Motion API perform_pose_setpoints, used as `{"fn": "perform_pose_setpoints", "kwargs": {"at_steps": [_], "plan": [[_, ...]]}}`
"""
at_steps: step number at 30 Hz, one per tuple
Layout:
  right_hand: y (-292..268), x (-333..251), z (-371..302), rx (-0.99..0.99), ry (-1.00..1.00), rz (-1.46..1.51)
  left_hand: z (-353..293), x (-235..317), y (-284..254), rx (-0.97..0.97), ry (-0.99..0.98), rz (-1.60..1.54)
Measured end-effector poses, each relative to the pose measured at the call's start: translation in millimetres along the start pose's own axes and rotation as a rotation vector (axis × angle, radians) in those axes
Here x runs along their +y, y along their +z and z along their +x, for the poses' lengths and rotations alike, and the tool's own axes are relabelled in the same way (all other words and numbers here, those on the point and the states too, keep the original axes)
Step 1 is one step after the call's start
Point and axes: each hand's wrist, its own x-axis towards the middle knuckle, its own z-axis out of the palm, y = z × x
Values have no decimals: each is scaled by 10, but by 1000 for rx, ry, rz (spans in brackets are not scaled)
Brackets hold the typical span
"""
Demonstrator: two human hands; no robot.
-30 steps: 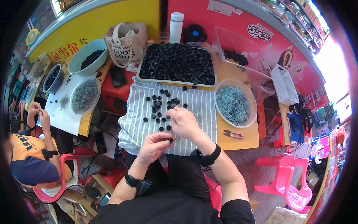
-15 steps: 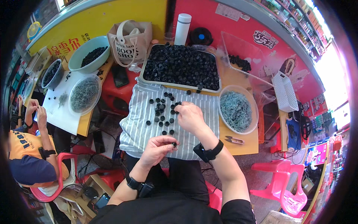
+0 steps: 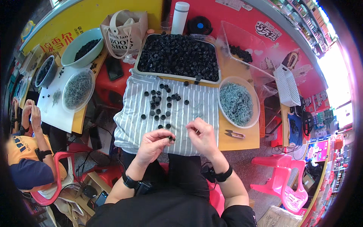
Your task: Sorting small black circular parts and light blue fragments into various containers on a workbench.
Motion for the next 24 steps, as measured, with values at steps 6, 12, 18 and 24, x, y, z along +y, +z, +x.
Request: {"fn": "perform_pose_setpoints", "kwargs": {"at_steps": [6, 12, 18, 24], "plan": [[283, -55, -333, 69, -46, 112, -9, -7, 79, 107, 108, -142], [459, -83, -347, -15, -196, -108, -53, -13, 63, 164, 124, -169], [445, -32, -272, 59, -70, -98, -39, -15, 73, 164, 126, -161], [396, -32, -235, 98, 26, -56, -32, -6, 69, 145, 119, -150]]}}
